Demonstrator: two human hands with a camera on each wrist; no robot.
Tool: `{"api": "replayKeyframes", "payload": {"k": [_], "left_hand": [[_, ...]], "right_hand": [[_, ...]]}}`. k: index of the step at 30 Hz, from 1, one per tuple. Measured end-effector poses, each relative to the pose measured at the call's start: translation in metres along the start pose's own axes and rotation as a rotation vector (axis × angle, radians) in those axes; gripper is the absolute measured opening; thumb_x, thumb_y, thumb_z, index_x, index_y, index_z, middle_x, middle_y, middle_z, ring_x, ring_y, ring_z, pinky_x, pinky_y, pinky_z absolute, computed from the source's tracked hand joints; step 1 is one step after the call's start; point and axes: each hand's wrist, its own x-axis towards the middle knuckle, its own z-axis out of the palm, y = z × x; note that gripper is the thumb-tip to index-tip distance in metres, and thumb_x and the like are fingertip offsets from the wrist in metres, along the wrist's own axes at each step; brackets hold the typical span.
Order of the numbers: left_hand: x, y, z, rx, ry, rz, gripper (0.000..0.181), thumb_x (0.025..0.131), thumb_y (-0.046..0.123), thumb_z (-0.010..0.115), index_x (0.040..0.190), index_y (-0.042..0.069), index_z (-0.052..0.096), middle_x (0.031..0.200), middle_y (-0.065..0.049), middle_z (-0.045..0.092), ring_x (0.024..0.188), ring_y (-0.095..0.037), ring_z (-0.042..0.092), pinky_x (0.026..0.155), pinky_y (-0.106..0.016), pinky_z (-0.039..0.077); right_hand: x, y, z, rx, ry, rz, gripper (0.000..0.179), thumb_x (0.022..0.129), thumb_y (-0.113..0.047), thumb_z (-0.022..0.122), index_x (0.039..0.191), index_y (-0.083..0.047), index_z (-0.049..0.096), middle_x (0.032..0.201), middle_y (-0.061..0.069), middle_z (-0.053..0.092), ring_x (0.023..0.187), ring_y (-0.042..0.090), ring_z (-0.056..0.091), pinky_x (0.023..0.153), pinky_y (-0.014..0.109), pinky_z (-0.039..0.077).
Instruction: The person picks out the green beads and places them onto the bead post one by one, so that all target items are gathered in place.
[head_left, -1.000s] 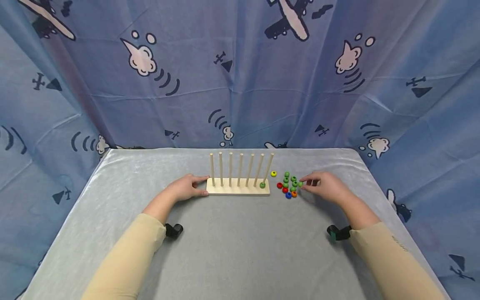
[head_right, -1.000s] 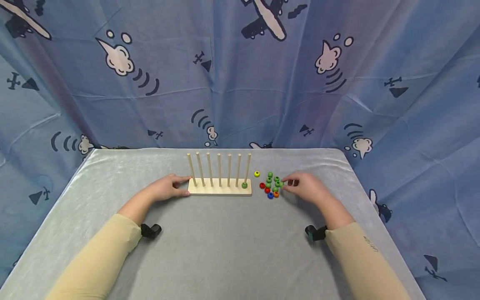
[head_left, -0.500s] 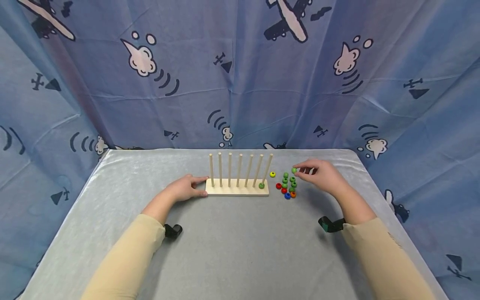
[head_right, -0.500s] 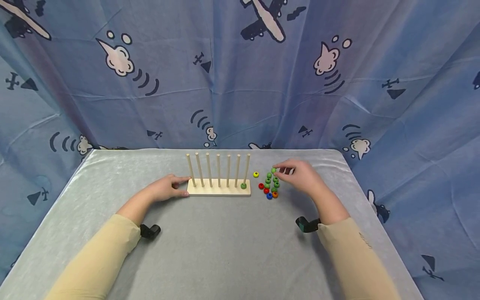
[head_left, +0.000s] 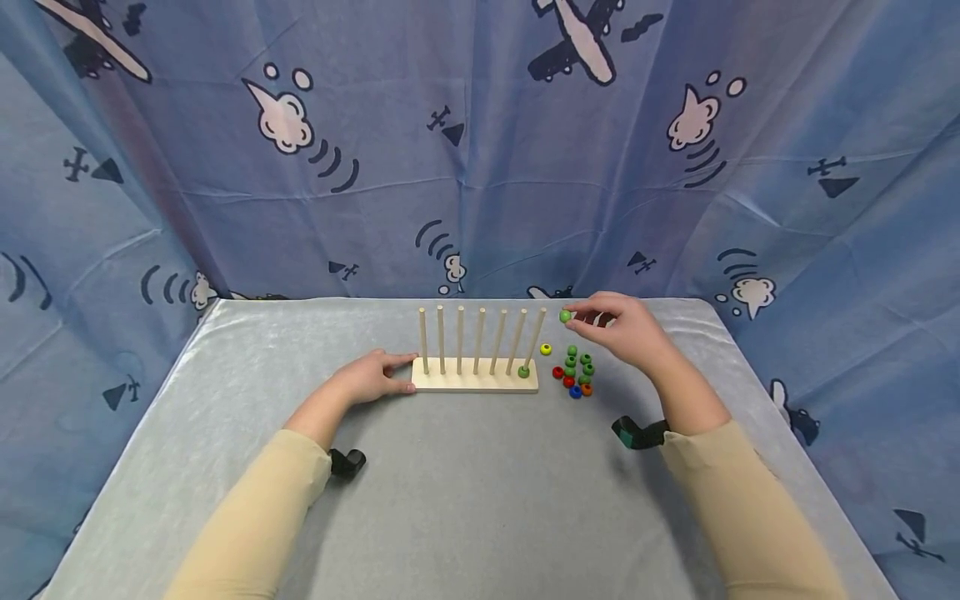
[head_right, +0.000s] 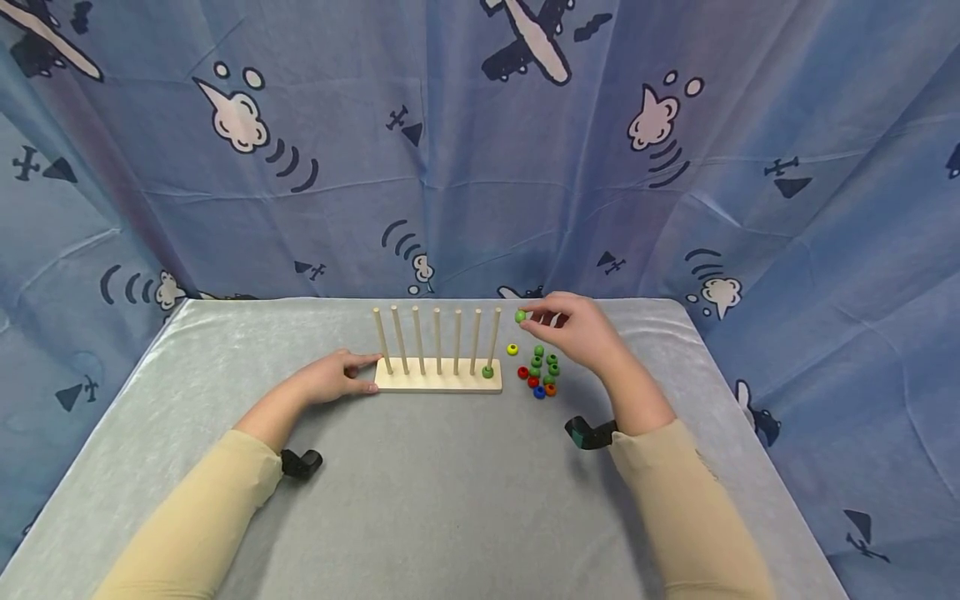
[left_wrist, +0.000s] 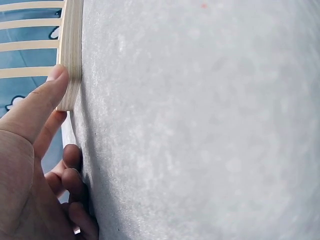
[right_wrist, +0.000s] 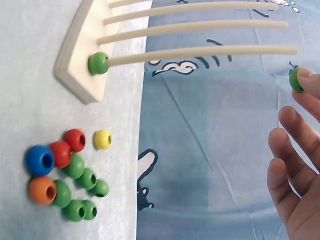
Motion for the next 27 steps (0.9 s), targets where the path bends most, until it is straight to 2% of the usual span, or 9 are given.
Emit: {"api": "replayKeyframes", "payload": {"k": [7,14,22,27], "left_hand": [[-0.001,0.0,-0.001,-0.002,-0.003,-0.002,0.071,0.088,0.049,0.072,0.15,0.029,0.046,0.113,-0.01,0.053,0.097,-0.024,0.053,0.092,-0.048,0.042],[0.0,0.001,-0.002,0.002,-0.006,0.004,0.07,0.088,0.048,0.072,0.15,0.028,0.046,0.11,-0.01,0.053,0.094,-0.024,0.051,0.089,-0.047,0.042],[0.0,0.001,-0.001,0.0,-0.003,0.003,0.07,0.088,0.048,0.073,0.15,0.028,0.046,0.107,-0.009,0.052,0.091,-0.023,0.05,0.085,-0.044,0.042],[0.001,-0.001,0.0,0.002,-0.007,0.005,0.07,0.088,0.048,0.072,0.15,0.028,0.046,0.106,-0.009,0.052,0.09,-0.023,0.05,0.083,-0.044,0.041]], "right_hand": [[0.006,-0.01,0.001,0.017,0.026,-0.038,0.023,0.093,-0.024,0.072,0.113,-0.013,0.076,0.094,0.0,0.066,0.086,0.016,0.057,0.076,0.032,0.048],[0.01,-0.017,0.004,0.034,0.023,-0.053,0.025,0.094,-0.022,0.071,0.116,-0.011,0.075,0.094,0.001,0.066,0.086,0.017,0.056,0.075,0.031,0.048],[0.013,-0.02,0.006,0.061,0.013,-0.038,0.025,0.094,-0.021,0.071,0.117,-0.011,0.074,0.094,0.003,0.066,0.087,0.019,0.056,0.078,0.04,0.048],[0.014,-0.021,0.007,0.049,0.012,-0.036,0.025,0.094,-0.023,0.071,0.116,-0.012,0.075,0.095,0.002,0.065,0.087,0.018,0.056,0.078,0.039,0.048]]}}
